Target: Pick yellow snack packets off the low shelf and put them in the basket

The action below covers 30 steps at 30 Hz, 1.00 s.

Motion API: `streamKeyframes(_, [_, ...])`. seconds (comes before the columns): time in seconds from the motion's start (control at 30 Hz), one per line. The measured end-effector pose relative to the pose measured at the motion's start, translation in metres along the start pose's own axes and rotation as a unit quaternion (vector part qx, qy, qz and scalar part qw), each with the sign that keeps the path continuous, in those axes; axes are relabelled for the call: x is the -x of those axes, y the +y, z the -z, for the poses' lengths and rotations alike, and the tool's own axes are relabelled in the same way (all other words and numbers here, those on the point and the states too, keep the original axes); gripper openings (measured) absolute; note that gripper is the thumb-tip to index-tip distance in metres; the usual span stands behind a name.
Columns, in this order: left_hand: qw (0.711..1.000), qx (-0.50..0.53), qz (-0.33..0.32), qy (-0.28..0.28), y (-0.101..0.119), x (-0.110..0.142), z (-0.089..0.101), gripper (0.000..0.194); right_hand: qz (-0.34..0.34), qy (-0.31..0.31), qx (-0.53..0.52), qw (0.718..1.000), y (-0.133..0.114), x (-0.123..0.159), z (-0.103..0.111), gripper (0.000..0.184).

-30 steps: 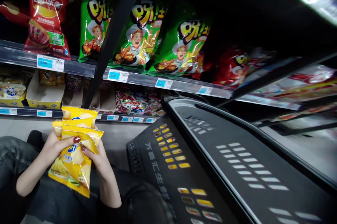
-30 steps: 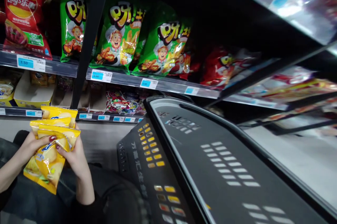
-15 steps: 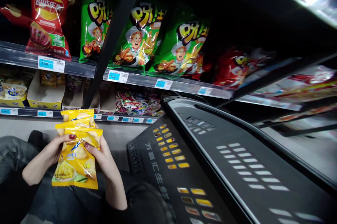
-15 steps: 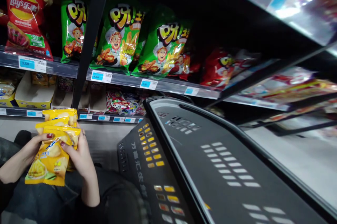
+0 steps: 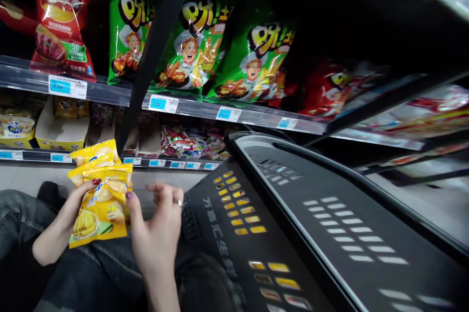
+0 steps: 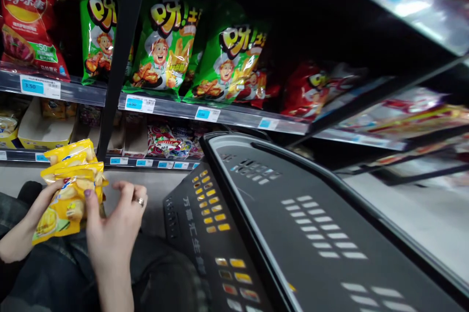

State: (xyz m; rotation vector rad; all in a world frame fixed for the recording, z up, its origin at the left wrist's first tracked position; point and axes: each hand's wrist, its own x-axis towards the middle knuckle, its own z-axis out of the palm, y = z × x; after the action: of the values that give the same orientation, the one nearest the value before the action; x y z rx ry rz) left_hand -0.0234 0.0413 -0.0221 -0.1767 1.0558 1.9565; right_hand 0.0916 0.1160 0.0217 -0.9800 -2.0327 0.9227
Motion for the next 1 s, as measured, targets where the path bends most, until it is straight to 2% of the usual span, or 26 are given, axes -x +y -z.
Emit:
streamKeyframes(0.13, [0.993, -0.018, -0.116, 0.016, -0.011, -0.003, 0.004, 0.057, -0.068, -0.122, 0.013, 0.990, -0.017, 0.011, 0.005, 0.036])
streamKeyframes(0.2, [0.990, -0.018, -0.140, 0.014, -0.013, -0.004, 0.005, 0.059, -0.099, -0.139, 0.020, 0.985, -0.015, 0.011, 0.000, 0.037])
streamKeyframes(0.27, [0.990, -0.008, -0.138, 0.009, -0.012, -0.004, 0.005, 0.059, -0.112, -0.148, -0.004, 0.983, -0.007, 0.006, -0.005, 0.034])
streamKeyframes(0.33, [0.993, 0.012, -0.114, 0.008, -0.008, -0.004, 0.006, 0.056, -0.123, -0.169, -0.076, 0.975, 0.003, 0.000, -0.007, 0.036])
streamKeyframes(0.47, [0.996, 0.042, -0.077, 0.015, -0.001, -0.002, 0.006, 0.048, -0.159, -0.211, -0.252, 0.931, 0.015, -0.007, -0.005, 0.047])
streamKeyframes(0.53, [0.995, 0.046, -0.090, 0.022, 0.001, -0.002, 0.005, 0.044, -0.161, -0.219, -0.280, 0.921, 0.015, -0.008, -0.005, 0.046])
streamKeyframes(0.73, [0.990, 0.062, -0.122, 0.034, 0.001, 0.000, 0.003, 0.036, -0.127, -0.238, -0.304, 0.914, 0.014, -0.005, -0.011, 0.030])
streamKeyframes(0.87, [0.987, 0.041, -0.150, 0.044, 0.000, 0.001, 0.000, 0.038, -0.109, -0.220, -0.234, 0.941, 0.015, -0.003, -0.017, 0.030])
streamKeyframes(0.93, [0.989, 0.036, -0.140, 0.039, -0.001, 0.001, 0.001, 0.038, -0.104, -0.202, -0.212, 0.950, 0.015, -0.004, -0.020, 0.027])
streamKeyframes(1.0, [0.992, 0.043, -0.118, 0.021, 0.000, 0.000, 0.003, 0.038, -0.098, -0.201, -0.231, 0.947, 0.015, -0.005, -0.022, 0.022])
